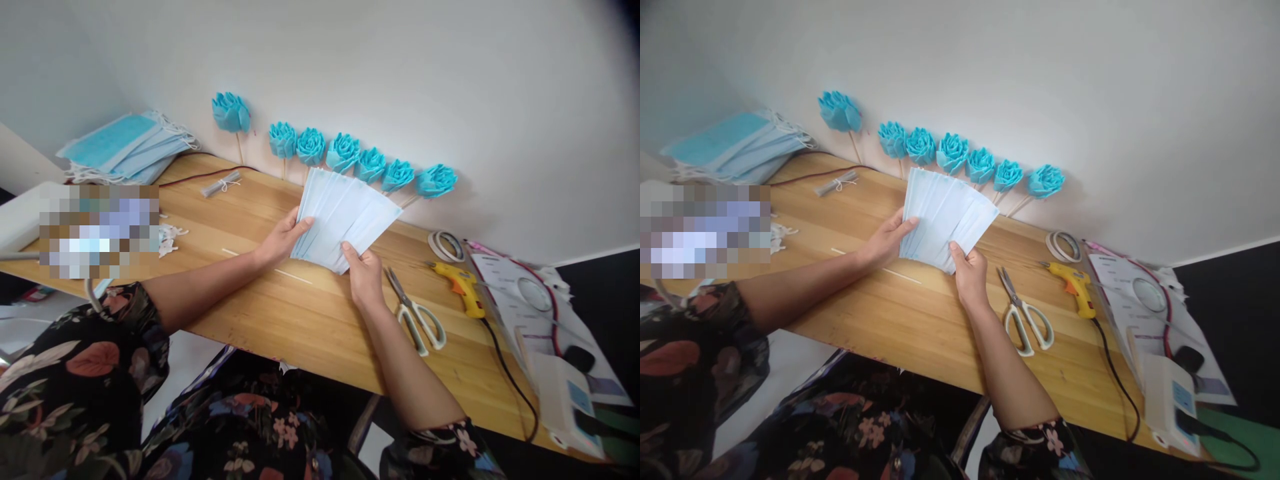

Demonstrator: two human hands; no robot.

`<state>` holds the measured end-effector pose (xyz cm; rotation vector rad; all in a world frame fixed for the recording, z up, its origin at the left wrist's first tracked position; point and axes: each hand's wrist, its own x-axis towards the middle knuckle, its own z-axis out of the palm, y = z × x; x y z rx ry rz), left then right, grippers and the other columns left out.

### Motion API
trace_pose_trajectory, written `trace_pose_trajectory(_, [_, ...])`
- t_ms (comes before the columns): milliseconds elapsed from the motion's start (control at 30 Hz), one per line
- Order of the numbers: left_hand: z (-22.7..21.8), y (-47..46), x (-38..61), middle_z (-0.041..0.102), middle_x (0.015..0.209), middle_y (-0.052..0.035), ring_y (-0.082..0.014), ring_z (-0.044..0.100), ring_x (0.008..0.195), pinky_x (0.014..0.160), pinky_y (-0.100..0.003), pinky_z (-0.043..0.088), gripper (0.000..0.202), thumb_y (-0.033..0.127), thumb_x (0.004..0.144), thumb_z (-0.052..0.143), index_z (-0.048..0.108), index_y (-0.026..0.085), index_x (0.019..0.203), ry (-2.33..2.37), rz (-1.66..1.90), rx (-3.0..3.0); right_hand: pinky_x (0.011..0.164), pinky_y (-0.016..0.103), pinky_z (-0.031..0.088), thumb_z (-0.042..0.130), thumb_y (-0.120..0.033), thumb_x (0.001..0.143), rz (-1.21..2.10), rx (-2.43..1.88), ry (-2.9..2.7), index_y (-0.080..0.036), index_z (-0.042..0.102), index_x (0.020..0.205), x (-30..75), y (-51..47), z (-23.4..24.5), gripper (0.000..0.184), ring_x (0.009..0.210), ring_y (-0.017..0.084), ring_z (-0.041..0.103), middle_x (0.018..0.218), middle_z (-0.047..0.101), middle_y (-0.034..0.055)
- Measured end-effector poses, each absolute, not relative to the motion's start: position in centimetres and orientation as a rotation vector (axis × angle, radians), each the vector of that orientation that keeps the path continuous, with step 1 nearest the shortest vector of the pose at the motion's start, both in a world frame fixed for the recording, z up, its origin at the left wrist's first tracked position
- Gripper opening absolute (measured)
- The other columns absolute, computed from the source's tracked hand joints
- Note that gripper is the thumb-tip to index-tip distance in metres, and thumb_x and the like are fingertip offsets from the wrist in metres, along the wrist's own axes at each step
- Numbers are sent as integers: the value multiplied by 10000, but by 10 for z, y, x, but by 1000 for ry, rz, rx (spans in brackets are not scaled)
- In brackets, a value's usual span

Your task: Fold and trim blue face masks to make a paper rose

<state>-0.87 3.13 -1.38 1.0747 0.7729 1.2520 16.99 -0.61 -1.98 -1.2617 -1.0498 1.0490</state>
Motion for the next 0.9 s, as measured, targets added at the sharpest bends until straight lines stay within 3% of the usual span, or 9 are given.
trace_pose_trajectory(133, [-13, 31, -9, 719, 1127, -93, -266, 651, 1093, 911, -368, 524, 588, 553, 766, 758, 623, 156, 1179, 728, 1210, 998, 764, 328, 520, 742, -470, 757, 1042, -1261, -1058, -147, 737, 873, 170, -6, -21, 344, 783, 185, 663, 890, 772, 45])
trace_pose_trajectory(400, [-13, 29, -9, 756, 877, -84, -192, 704, 748, 748, -336, 569, 488, 556, 753, 769, 702, 115, 951, 712, 1125, 874, 767, 331, 522, 764, -437, 738, 1067, -1240, -1028, -151, 750, 897, 169, -6, -20, 327, 773, 180, 666, 918, 779, 42])
trace_pose_trajectory(900, [-10, 28, -8, 758, 902, -96, -234, 727, 823, 751, -357, 570, 487, 529, 795, 746, 686, 116, 1046, 644, 1139, 834, 742, 318, 514, 755, -494, 738, 1027, -1283, -1051, -145, 732, 868, 171, -6, -21, 373, 753, 174, 644, 853, 760, 33])
